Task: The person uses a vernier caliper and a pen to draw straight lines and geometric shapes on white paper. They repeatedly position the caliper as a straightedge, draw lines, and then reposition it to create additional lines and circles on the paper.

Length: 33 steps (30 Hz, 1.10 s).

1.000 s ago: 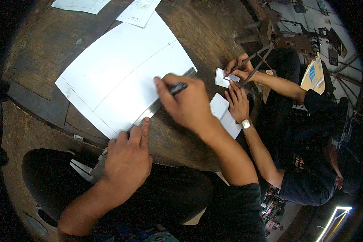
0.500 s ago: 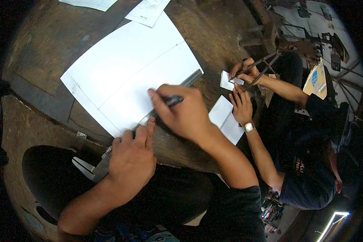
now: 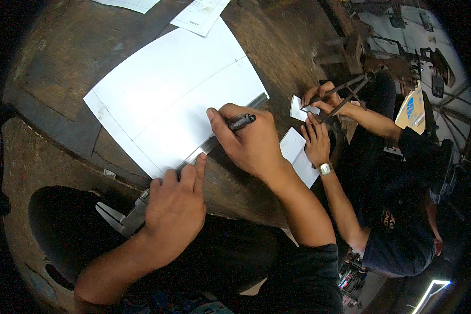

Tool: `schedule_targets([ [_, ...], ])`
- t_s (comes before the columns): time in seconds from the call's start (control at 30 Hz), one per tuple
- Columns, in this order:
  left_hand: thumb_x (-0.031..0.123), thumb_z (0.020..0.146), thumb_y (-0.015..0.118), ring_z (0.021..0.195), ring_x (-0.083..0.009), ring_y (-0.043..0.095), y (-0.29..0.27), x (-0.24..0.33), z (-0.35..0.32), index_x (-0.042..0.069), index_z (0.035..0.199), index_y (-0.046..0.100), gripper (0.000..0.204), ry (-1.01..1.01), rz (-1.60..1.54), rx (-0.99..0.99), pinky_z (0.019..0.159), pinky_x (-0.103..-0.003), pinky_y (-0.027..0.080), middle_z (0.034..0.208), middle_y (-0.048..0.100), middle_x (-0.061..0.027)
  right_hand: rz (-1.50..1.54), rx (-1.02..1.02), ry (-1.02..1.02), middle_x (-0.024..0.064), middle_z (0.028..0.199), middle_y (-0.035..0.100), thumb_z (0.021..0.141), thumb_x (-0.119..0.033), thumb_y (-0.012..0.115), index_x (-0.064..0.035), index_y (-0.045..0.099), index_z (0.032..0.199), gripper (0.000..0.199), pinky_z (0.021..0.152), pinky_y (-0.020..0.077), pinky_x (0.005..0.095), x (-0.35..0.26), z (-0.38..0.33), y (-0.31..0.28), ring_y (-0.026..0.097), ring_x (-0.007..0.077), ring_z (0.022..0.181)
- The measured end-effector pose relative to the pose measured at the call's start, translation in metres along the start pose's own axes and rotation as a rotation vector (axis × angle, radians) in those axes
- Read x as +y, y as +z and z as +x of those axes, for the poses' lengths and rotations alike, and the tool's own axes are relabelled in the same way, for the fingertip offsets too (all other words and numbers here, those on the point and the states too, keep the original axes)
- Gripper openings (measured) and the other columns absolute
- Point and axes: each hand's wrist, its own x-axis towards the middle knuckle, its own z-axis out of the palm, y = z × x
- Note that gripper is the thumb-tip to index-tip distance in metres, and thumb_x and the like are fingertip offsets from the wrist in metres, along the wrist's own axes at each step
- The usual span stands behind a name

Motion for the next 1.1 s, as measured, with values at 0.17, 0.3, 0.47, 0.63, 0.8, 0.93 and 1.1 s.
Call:
schedule_targets([
  [0.17, 0.021, 0.086, 0.064, 0.092, -0.0268, 0.057, 0.001, 0.002, -0.002, -0.005, 0.140, 0.053, 0.062, 0.000, 0.045, -0.024, 0.076, -0.044, 0.049, 0.104, 0.056, -0.0102, 0.175, -0.133, -0.247, 0.0168, 0.068, 0.061, 0.095, -0.013, 0.070, 0.0000, 0.068, 0.086, 0.016, 0.053, 0.0472, 0.0354, -0.005, -0.005, 0.010, 0.061, 0.0260, 0.055],
  [0.3, 0.023, 0.084, 0.067, 0.095, -0.0267, 0.057, 0.006, 0.003, 0.000, -0.004, 0.135, 0.056, 0.059, -0.023, 0.017, 0.037, 0.078, -0.043, 0.048, 0.105, 0.056, -0.0104, 0.115, -0.057, -0.105, 0.0136, 0.063, 0.063, 0.097, -0.016, 0.068, -0.0002, 0.069, 0.085, 0.020, 0.050, 0.0460, 0.0340, -0.005, -0.001, 0.009, 0.059, 0.0205, 0.050],
  [0.47, 0.026, 0.083, 0.069, 0.097, -0.0270, 0.056, 0.005, 0.005, 0.001, -0.004, 0.138, 0.054, 0.065, -0.037, -0.004, -0.011, 0.080, -0.044, 0.047, 0.106, 0.056, -0.0102, 0.204, -0.119, -0.095, 0.0114, 0.061, 0.062, 0.097, -0.017, 0.068, -0.0004, 0.069, 0.083, 0.022, 0.049, 0.0449, 0.0326, -0.005, 0.000, 0.013, 0.057, 0.0182, 0.048],
  [0.63, 0.027, 0.083, 0.070, 0.097, -0.0271, 0.056, 0.003, 0.005, 0.001, -0.003, 0.137, 0.054, 0.065, -0.041, -0.008, -0.032, 0.078, -0.044, 0.047, 0.107, 0.056, -0.0097, 0.219, -0.121, -0.159, 0.0110, 0.053, 0.054, 0.098, -0.019, 0.067, -0.0003, 0.067, 0.078, 0.027, 0.047, 0.0416, 0.0355, -0.004, 0.002, 0.018, 0.052, 0.0194, 0.045],
  [0.8, 0.022, 0.091, 0.061, 0.088, -0.0207, 0.054, 0.006, 0.008, 0.001, 0.003, 0.133, 0.061, 0.046, -0.059, 0.084, 0.070, 0.070, -0.039, 0.044, 0.097, 0.054, -0.0016, 0.228, -0.131, -0.118, 0.0096, 0.051, 0.051, 0.099, -0.019, 0.066, -0.0003, 0.064, 0.075, 0.031, 0.045, 0.0388, 0.0343, -0.002, 0.004, 0.018, 0.046, 0.0178, 0.043],
  [0.93, 0.021, 0.089, 0.063, 0.088, -0.0208, 0.054, 0.008, 0.010, 0.001, 0.003, 0.125, 0.064, 0.040, -0.073, 0.063, 0.026, 0.070, -0.040, 0.043, 0.097, 0.054, -0.0011, 0.235, -0.199, -0.159, 0.0082, 0.052, 0.056, 0.099, -0.020, 0.066, -0.0009, 0.065, 0.075, 0.030, 0.046, 0.0416, 0.0320, -0.003, 0.004, 0.021, 0.054, 0.0161, 0.045],
  [1.1, 0.020, 0.087, 0.064, 0.088, -0.0208, 0.054, 0.010, 0.012, 0.002, 0.006, 0.110, 0.067, 0.027, -0.109, 0.046, 0.138, 0.070, -0.040, 0.043, 0.097, 0.054, -0.0006, 0.258, -0.159, -0.013, 0.0071, 0.053, 0.059, 0.098, -0.020, 0.067, -0.0019, 0.067, 0.077, 0.028, 0.046, 0.0426, 0.0305, -0.004, 0.006, 0.017, 0.058, 0.0156, 0.047],
])
